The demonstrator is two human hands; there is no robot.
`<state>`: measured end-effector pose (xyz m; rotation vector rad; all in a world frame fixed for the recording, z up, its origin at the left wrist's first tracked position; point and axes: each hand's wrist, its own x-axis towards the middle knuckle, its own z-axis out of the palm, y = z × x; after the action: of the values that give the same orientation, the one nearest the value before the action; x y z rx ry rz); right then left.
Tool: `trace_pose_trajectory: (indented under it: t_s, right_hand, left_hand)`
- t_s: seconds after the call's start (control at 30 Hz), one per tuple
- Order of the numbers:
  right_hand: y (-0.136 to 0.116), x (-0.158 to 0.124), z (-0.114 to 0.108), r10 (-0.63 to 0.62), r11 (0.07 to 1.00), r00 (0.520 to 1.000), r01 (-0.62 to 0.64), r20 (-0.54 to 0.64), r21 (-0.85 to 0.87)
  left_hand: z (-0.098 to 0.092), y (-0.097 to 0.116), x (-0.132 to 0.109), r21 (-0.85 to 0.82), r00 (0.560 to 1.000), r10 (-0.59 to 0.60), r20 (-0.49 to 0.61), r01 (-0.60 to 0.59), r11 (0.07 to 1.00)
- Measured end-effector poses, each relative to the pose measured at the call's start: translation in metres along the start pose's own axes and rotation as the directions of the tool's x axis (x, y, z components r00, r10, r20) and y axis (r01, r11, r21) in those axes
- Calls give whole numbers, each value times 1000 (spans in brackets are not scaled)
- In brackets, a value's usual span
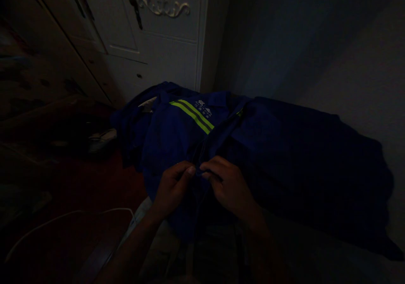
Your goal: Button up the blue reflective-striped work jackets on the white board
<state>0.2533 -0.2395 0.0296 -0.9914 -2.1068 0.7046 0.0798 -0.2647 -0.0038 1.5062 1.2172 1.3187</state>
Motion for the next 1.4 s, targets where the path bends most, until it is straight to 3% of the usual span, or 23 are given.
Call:
trace_pose_trajectory:
  t_s: [0.23,0.37,0.47,0.7,0.9,1.0,1.1,1.27,1.4]
  right_hand:
    - [11,-6,6,124,975,988,-103,-93,198]
    - [16,-13,8,252,925,968,-234,-22,300]
    - [12,-16,10,268,938,963,-258,-13,234]
    - [2,-12,10,79,997,996,-78,-45,17]
    - [5,-11,16,188,982,971,-184,-148,41]
    - [6,-12,23,227,974,948,-219,-223,63]
    - [7,-13,25,269,959,944,-243,-190,147]
    - [10,-14,21,379,894,919,-334,-106,299]
    - [7,-16,14,355,915,929,-323,-103,241]
  left_hand:
    - [-3,6,-3,164,994,64,87,-77,984]
    - [-1,2,-6,225,986,94,134,-123,967]
    - [0,1,-8,216,985,92,148,-123,969]
    - [-2,6,-10,276,983,101,154,-140,951]
    - [-1,3,-9,289,967,140,214,-200,936]
    - [1,4,-9,285,985,84,149,-124,950]
    - [3,5,-8,285,993,66,98,-92,954]
    - [1,-1,-5,290,953,235,192,-284,914]
    - [-1,-2,-5,253,937,286,200,-331,909]
